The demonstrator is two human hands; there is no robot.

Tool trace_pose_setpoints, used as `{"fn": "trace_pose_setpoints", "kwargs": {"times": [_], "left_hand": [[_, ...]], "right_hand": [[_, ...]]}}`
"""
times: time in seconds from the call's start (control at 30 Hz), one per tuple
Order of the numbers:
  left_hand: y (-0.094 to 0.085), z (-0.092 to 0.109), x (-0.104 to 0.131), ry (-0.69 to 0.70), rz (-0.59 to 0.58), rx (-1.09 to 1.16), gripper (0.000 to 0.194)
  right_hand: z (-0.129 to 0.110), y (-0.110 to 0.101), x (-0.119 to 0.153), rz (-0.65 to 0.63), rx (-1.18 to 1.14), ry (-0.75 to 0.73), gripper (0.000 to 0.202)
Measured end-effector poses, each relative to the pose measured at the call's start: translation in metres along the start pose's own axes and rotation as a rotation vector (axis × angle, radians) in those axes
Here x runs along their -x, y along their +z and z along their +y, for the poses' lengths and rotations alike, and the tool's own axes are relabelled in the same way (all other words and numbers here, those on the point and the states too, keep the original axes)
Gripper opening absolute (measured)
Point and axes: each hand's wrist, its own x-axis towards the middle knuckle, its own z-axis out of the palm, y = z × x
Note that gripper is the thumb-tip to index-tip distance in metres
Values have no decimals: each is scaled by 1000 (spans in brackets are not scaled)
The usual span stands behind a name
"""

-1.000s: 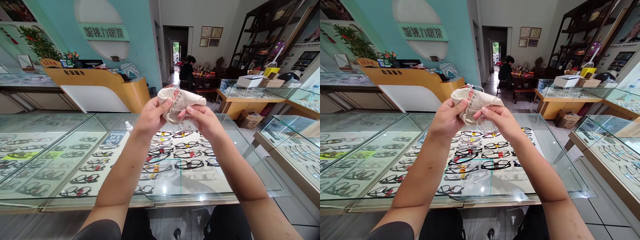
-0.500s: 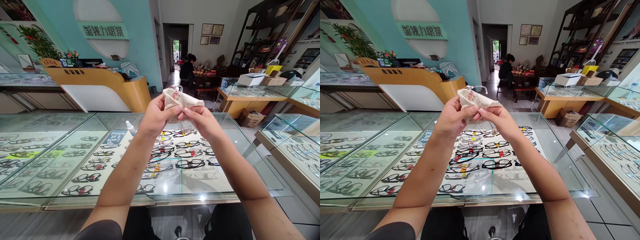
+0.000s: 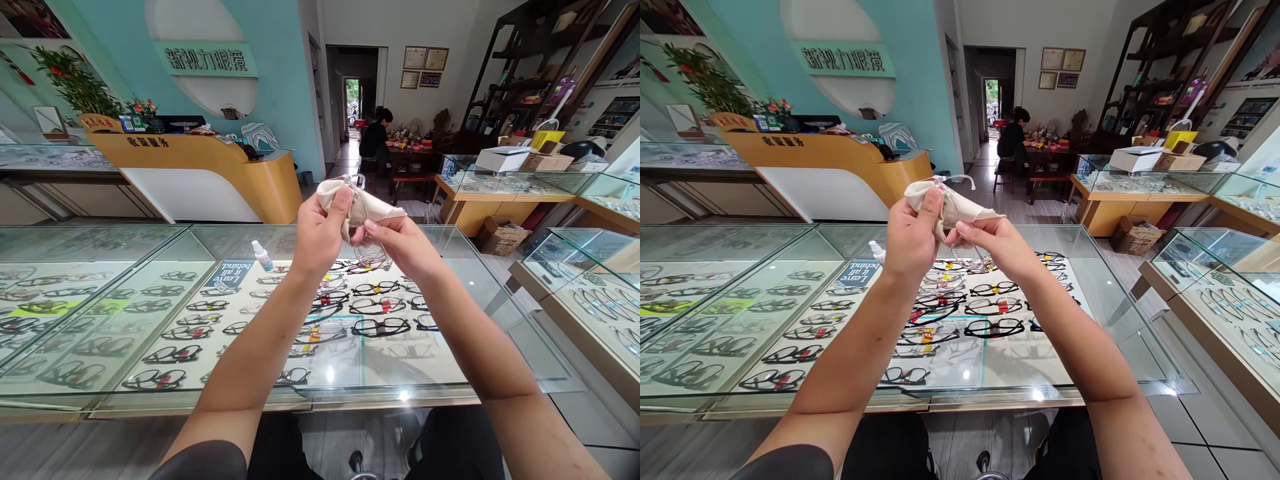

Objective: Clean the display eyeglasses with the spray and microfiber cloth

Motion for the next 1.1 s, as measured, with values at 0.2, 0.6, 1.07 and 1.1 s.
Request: {"fn": "trace_pose_setpoints", "kwargs": {"times": [0.2, 0.6, 1.07, 1.1], "left_hand": [[-15, 13, -6, -54, -236, 1, 51], [1, 3, 0, 10, 29, -4, 54], [10, -4, -1, -77, 169, 77, 50], [10, -2, -3, -107, 169, 68, 50]], "right_hand": [[-11, -3, 1, 48, -143, 57, 36], [-1, 7, 4, 34, -46, -4, 32], [19, 12, -3, 59, -57, -9, 34], [19, 11, -3, 70, -30, -9, 35]]}}
